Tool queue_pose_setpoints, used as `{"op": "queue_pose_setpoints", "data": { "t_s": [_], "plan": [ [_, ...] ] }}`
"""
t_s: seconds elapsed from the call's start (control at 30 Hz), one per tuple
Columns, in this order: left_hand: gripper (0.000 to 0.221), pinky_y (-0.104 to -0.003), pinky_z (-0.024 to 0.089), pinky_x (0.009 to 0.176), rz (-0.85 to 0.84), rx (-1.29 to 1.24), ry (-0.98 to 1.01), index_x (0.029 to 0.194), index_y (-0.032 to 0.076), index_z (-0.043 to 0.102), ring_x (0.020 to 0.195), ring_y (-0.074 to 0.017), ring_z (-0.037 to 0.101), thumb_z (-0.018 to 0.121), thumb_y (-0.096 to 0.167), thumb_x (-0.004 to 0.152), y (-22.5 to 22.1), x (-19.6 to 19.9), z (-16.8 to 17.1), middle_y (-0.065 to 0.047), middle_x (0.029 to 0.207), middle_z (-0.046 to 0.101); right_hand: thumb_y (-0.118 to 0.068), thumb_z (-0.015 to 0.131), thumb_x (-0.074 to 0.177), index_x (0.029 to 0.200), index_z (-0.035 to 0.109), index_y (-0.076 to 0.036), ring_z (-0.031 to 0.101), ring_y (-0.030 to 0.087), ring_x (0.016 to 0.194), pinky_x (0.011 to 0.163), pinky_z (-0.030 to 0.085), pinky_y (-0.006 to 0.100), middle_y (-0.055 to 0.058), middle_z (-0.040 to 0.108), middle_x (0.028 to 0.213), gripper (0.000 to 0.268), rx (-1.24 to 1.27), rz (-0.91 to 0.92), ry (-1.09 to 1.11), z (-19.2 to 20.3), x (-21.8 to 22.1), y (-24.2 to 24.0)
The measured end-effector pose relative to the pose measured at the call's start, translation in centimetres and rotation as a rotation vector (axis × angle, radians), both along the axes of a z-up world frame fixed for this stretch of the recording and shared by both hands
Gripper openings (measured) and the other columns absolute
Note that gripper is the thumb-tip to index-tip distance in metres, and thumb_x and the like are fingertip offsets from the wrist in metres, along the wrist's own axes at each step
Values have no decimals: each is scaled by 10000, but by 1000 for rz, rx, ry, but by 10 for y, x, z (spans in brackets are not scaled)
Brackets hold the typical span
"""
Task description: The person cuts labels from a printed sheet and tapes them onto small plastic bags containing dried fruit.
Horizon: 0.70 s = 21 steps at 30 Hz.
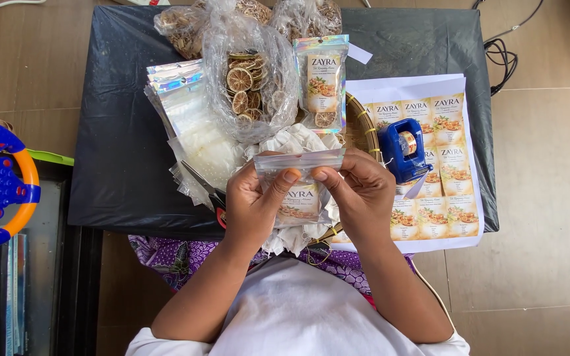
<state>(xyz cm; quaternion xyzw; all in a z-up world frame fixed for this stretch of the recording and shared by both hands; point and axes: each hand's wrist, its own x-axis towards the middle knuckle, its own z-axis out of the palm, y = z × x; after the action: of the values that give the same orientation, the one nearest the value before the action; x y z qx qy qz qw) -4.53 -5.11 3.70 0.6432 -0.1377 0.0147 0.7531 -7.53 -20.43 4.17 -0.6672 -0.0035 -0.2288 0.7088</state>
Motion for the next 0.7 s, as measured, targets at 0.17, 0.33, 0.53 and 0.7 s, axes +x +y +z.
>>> {"op": "queue_pose_setpoints", "data": {
  "t_s": [0.17, 0.33, 0.53, 0.7],
  "plan": [
    [176, -358, 543, 848, 25, -10, -9, 940, 27, 731, 874, -92, 591, 746, 202, 938, -7, -1, 20, -111, 836, 726, -41, 815, 876, 855, 730, 53, 578, 134, 771, 735, 526, 295, 127, 602, 792, 129, -14, -25, 0, -8, -1, -2],
    [172, -362, 534, 877, 1, -12, 0, 948, 44, 712, 924, -89, 578, 719, 215, 965, -8, 3, 9, -99, 874, 746, -83, 792, 913, 840, 690, 9, 539, 94, 779, 731, 493, 257, 77, 579, 793, 156, 45, -18, 22, -19, 5, -1],
    [241, -341, 522, 866, -24, -57, 123, 991, 59, 701, 889, -82, 576, 727, 297, 961, -12, 9, 4, -70, 890, 728, -103, 778, 935, 873, 688, -40, 509, 38, 743, 712, 485, 216, -7, 529, 756, 127, 143, 24, 82, -10, 15, 10],
    [226, -297, 506, 871, -20, -92, 195, 1006, 95, 656, 897, -62, 571, 716, 308, 964, -13, 8, 2, -14, 888, 687, -122, 763, 956, 878, 674, -56, 490, 20, 741, 697, 460, 195, -35, 507, 738, 135, 164, 21, 80, -31, 20, 4]
  ]
}}
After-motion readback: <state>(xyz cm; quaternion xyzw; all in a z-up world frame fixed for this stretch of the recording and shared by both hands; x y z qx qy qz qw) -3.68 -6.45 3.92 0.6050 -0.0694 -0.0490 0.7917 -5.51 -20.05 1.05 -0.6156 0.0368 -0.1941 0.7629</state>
